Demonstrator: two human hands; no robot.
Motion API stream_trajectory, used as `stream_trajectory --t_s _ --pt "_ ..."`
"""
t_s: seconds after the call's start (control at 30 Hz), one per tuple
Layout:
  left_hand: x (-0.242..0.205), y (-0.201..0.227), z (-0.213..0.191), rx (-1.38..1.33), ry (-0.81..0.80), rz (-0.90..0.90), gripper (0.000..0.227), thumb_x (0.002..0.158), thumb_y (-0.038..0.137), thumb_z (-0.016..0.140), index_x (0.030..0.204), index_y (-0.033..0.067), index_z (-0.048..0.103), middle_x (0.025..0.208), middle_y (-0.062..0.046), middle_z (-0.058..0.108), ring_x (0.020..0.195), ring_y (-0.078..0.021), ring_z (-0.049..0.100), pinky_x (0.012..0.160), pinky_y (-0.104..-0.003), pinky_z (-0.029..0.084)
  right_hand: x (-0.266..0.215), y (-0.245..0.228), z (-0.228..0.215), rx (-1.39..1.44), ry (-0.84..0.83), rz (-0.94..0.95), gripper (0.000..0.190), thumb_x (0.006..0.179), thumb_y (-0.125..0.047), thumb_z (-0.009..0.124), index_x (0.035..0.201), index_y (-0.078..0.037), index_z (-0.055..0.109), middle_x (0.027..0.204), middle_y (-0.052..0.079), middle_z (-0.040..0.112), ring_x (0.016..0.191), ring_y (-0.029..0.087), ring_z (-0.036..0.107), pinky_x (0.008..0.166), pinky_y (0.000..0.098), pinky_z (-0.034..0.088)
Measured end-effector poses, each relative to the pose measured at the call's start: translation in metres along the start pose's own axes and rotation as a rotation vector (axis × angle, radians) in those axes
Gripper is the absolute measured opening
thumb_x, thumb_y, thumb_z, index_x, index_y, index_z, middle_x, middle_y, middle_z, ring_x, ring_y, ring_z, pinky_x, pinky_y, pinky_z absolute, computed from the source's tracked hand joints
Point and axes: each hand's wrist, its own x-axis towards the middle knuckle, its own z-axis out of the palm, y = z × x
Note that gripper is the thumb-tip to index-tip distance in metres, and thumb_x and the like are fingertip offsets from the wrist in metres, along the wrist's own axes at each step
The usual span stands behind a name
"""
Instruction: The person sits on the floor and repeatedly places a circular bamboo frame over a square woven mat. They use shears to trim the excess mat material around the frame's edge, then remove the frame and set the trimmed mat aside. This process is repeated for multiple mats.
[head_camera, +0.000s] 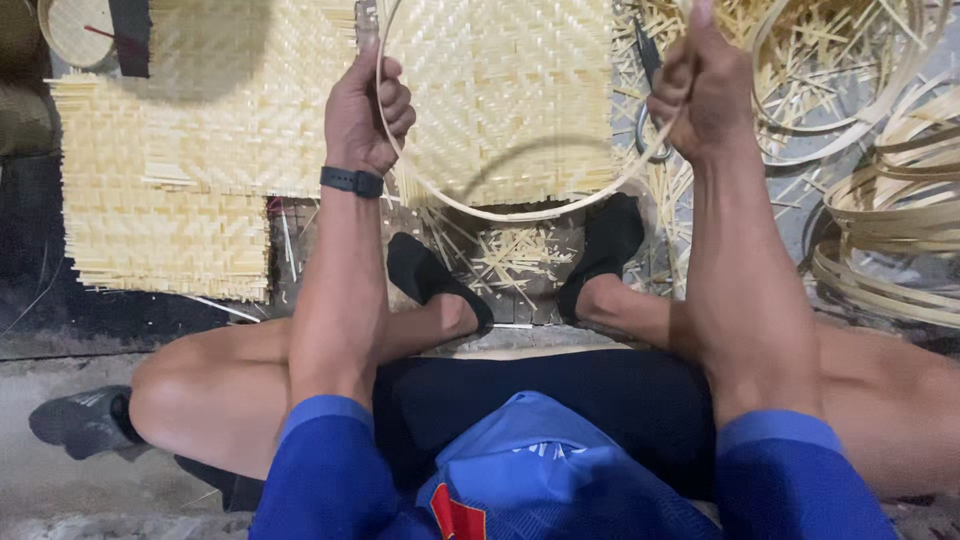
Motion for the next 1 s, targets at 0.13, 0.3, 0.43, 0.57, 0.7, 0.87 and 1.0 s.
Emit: stream_trajectory --t_s 0.13,0.3,0.43,0.57,0.7,0.87,1.0 --pt "0.024 -0.025 -0.019 0.318 0.317 0.212 0.021 0.095 0.024 0.070 0.103 0.0048 0.068 0.070 -0.002 0.062 0.054 -0.0086 0.054 0.045 -0.023 0.044 0.017 0.037 -0.013 -0.330 0.016 -0.081 0.022 0.100 -0.025 0.069 0.112 -0.007 0.065 0.080 0.002 0.069 0.067 0.010 0.068 0.056 0.0273 0.058" --pt "0.066 -0.052 -0.064 0.980 0.398 0.399 0.040 0.079 0.010 0.079 0.118 0.0071 0.073 0.099 -0.008 0.076 0.078 -0.0141 0.072 0.063 -0.026 0.062 0.058 0.107 -0.033 -0.649 0.134 -0.246 0.021 0.093 -0.004 0.077 0.113 -0.002 0.072 0.089 0.007 0.075 0.075 0.014 0.072 0.062 0.0303 0.058" --pt "0.083 -0.063 -0.092 1.405 0.391 0.387 0.045 0.078 0.008 0.080 0.122 0.0105 0.075 0.099 -0.013 0.075 0.084 -0.0187 0.074 0.073 -0.033 0.061 0.083 0.144 -0.045 -0.975 0.158 -0.506 0.021 0.085 0.000 0.084 0.105 0.003 0.078 0.084 0.011 0.075 0.074 0.019 0.072 0.068 0.0341 0.058" --pt "0.074 -0.067 -0.103 1.278 0.432 0.348 0.034 0.076 0.005 0.077 0.110 0.0078 0.079 0.087 -0.010 0.081 0.077 -0.0169 0.077 0.075 -0.032 0.062 0.079 0.154 -0.044 -0.942 0.173 -0.406 0.024 0.086 -0.003 0.082 0.109 0.001 0.079 0.090 0.012 0.079 0.080 0.018 0.077 0.075 0.0325 0.060" --pt "0.065 -0.058 -0.096 1.309 0.454 0.310 0.020 0.074 0.006 0.081 0.095 0.0031 0.081 0.082 -0.008 0.079 0.074 -0.0157 0.076 0.072 -0.030 0.062 0.073 0.142 -0.035 -1.015 0.123 -0.395 0.020 0.090 -0.003 0.078 0.110 0.001 0.079 0.091 0.016 0.079 0.083 0.022 0.078 0.078 0.0344 0.059" --pt "0.066 -0.063 -0.109 1.234 0.448 0.312 0.018 0.073 0.003 0.082 0.090 0.0013 0.081 0.080 -0.008 0.080 0.073 -0.0156 0.076 0.071 -0.029 0.062 0.072 0.148 -0.035 -1.148 0.135 -0.594 0.016 0.088 -0.002 0.083 0.102 0.005 0.081 0.087 0.025 0.072 0.079 0.031 0.071 0.073 0.0407 0.055" --pt "0.071 -0.064 -0.117 1.261 0.469 0.360 0.020 0.071 0.006 0.087 0.090 0.0024 0.081 0.079 -0.007 0.080 0.071 -0.0148 0.077 0.070 -0.029 0.063 0.079 0.146 -0.036 -1.040 0.101 -0.435 0.014 0.088 -0.005 0.080 0.100 0.003 0.079 0.085 0.017 0.077 0.077 0.023 0.076 0.073 0.0356 0.059"
